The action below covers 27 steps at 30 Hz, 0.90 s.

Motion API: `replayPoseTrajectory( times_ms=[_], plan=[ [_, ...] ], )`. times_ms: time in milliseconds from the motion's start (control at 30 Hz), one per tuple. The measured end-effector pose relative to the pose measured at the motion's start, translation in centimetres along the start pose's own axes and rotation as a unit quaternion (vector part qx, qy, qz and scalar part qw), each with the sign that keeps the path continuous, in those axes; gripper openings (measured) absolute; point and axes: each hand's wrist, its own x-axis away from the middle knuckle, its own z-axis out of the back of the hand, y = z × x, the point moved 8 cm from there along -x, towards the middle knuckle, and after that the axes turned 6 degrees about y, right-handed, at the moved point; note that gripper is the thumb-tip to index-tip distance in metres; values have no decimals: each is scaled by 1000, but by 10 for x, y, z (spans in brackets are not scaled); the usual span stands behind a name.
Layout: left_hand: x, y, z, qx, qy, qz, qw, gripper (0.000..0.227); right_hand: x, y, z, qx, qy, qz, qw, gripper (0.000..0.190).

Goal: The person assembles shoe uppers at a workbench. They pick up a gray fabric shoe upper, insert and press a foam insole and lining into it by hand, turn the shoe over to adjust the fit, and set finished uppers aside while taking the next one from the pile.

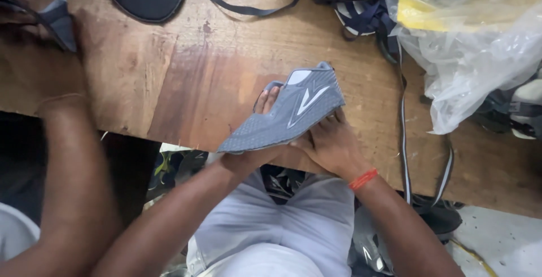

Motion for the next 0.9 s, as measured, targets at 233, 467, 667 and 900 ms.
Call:
replayPoseTrajectory(
  times_ms=[233, 467, 667, 900],
  plan=[
    [-31, 8, 28, -85, -79, -42, 992, 62, 8, -10, -20, -52, -51, 13, 997, 80],
    [-14, -5, 8, 23, -60, -7, 998, 47, -10, 12, -24, -104, -12, -48, 993, 42],
    [-6, 2, 38, 181, 9, 129, 975, 35, -10, 45, -54, -219, 71, -232, 945, 34],
    [-29, 4, 48, 293, -85, 201, 931, 30, -22, 43, -35, -261, 76, -252, 929, 33]
  ],
)
